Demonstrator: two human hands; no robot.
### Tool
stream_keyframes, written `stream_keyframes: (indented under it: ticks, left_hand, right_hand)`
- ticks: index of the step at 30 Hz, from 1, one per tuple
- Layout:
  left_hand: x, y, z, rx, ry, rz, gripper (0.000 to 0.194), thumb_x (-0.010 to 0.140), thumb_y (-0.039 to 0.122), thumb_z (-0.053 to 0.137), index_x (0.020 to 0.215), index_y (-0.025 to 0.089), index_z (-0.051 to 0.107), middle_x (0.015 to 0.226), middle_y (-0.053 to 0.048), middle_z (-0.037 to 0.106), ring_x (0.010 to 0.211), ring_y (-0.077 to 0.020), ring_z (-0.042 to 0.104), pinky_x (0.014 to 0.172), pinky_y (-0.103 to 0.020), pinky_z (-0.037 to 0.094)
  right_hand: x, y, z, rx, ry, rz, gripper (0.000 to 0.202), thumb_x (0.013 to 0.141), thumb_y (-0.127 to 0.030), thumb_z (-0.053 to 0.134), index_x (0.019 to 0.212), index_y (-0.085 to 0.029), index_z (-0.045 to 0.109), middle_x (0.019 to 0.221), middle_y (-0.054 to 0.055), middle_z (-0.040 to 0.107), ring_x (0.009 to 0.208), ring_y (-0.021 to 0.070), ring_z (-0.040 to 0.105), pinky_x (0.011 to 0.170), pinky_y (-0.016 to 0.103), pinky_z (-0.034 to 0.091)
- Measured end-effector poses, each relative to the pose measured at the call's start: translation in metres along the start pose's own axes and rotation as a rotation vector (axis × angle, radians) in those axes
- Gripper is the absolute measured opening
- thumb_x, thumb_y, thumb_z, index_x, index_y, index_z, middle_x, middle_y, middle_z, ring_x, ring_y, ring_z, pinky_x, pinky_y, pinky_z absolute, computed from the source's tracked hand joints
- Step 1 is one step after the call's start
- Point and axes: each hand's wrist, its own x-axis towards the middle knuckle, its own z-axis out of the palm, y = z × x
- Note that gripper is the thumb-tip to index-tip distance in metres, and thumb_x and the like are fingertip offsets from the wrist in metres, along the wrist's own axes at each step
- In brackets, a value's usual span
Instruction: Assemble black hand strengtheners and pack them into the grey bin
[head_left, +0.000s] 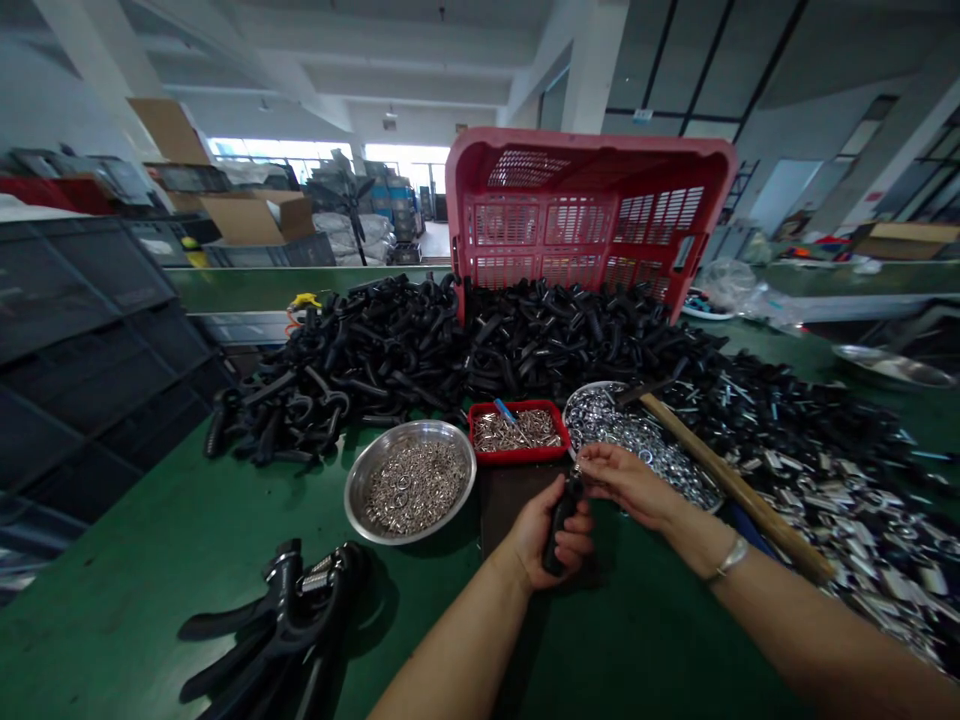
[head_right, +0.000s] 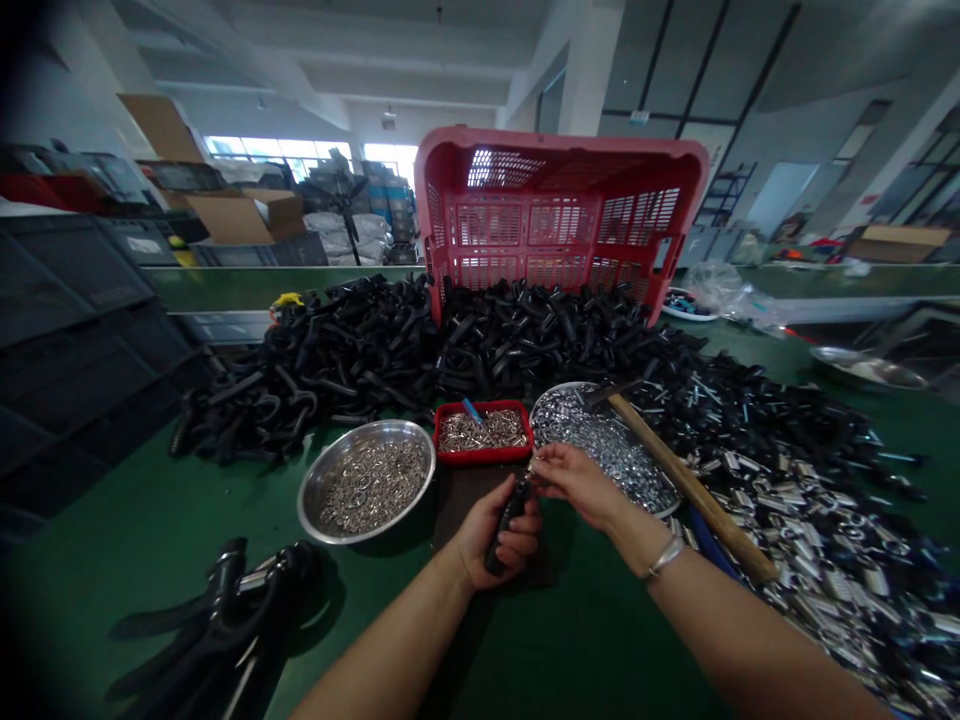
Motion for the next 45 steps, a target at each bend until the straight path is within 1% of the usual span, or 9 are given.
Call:
stream_keyframes:
  ticks: [2,6,9,12,23,29,32,40,45]
  left_hand:
    - [0.000,0.003,-0.001,-0.024,0.033,0.037,0.037,0.080,0.048,0.046,0.080,0.011,0.050,0.055,0.007,0.026,0.037,-0.0007,0.024,0.031,-0.008,0.018]
    - [0.002,0.008,-0.004,-0.153,0.114,0.197,0.036,0.083,0.047,0.041,0.077,0.013,0.047,0.055,0.006,0.027,0.038,-0.0006,0.026,0.032,-0.008,0.022]
    - [0.005,0.008,-0.004,-0.127,0.166,0.288,0.032,0.083,0.045,0.043,0.077,0.014,0.046,0.058,0.005,0.033,0.042,-0.0024,0.033,0.036,-0.011,0.032]
    - [0.007,0.007,-0.003,-0.078,0.192,0.305,0.030,0.082,0.045,0.045,0.080,0.015,0.046,0.065,0.003,0.040,0.050,-0.0051,0.041,0.042,-0.015,0.038]
    - [0.010,0.003,-0.004,-0.019,0.222,0.279,0.028,0.080,0.041,0.051,0.083,0.014,0.048,0.066,0.003,0.044,0.047,-0.0036,0.042,0.038,-0.013,0.031]
    - [0.011,-0.005,0.003,0.096,0.299,0.335,0.030,0.077,0.039,0.056,0.091,0.012,0.054,0.083,-0.004,0.056,0.047,-0.0023,0.045,0.034,-0.011,0.028]
    - [0.012,-0.007,0.003,0.116,0.347,0.437,0.026,0.075,0.035,0.060,0.089,0.014,0.054,0.076,0.000,0.053,0.044,-0.0008,0.042,0.032,-0.010,0.026]
    - [0.014,-0.006,0.001,0.010,0.307,0.482,0.022,0.079,0.032,0.055,0.087,0.012,0.052,0.068,0.002,0.046,0.040,0.0011,0.035,0.031,-0.009,0.024]
    - [0.013,-0.007,0.002,0.107,0.329,0.507,0.023,0.076,0.032,0.059,0.089,0.015,0.051,0.071,0.003,0.048,0.039,0.0014,0.033,0.032,-0.009,0.024]
  right_hand:
    - [0.003,0.001,-0.012,-0.172,0.093,-0.039,0.030,0.072,-0.041,0.058,0.091,-0.018,0.053,0.082,0.003,0.063,0.074,0.0161,0.061,0.065,0.031,0.049]
    - [0.006,-0.006,-0.051,-0.928,0.379,-0.280,0.025,0.078,-0.034,0.048,0.091,-0.017,0.061,0.090,0.009,0.065,0.083,0.0211,0.060,0.074,0.037,0.047]
    - [0.006,-0.007,-0.065,-1.344,0.172,-0.357,0.023,0.078,-0.025,0.048,0.092,-0.019,0.065,0.097,0.007,0.064,0.092,0.0201,0.057,0.084,0.034,0.042]
    - [0.006,-0.001,-0.060,-1.487,0.076,-0.315,0.025,0.077,-0.022,0.050,0.097,-0.023,0.064,0.099,0.006,0.063,0.093,0.0202,0.057,0.079,0.032,0.043]
    - [-0.002,-0.003,-0.045,-1.410,0.223,-0.345,0.022,0.081,-0.021,0.041,0.088,-0.017,0.062,0.088,0.008,0.063,0.084,0.0182,0.057,0.074,0.028,0.042]
    - [-0.003,-0.028,0.004,-1.332,-0.007,-0.399,0.021,0.077,-0.015,0.043,0.081,-0.019,0.064,0.081,0.005,0.065,0.076,0.0171,0.059,0.071,0.026,0.042]
    - [-0.002,-0.029,0.016,-1.289,0.010,-0.395,0.025,0.076,-0.012,0.041,0.084,-0.019,0.064,0.083,0.005,0.065,0.078,0.0167,0.059,0.072,0.026,0.042]
    - [-0.011,-0.015,0.015,-1.102,0.062,-0.530,0.023,0.077,-0.021,0.050,0.097,-0.015,0.061,0.092,0.009,0.062,0.083,0.0171,0.056,0.075,0.029,0.043]
    - [-0.008,-0.007,0.012,-1.147,0.067,-0.463,0.028,0.084,-0.035,0.043,0.079,-0.019,0.065,0.078,0.006,0.062,0.076,0.0156,0.057,0.070,0.027,0.043]
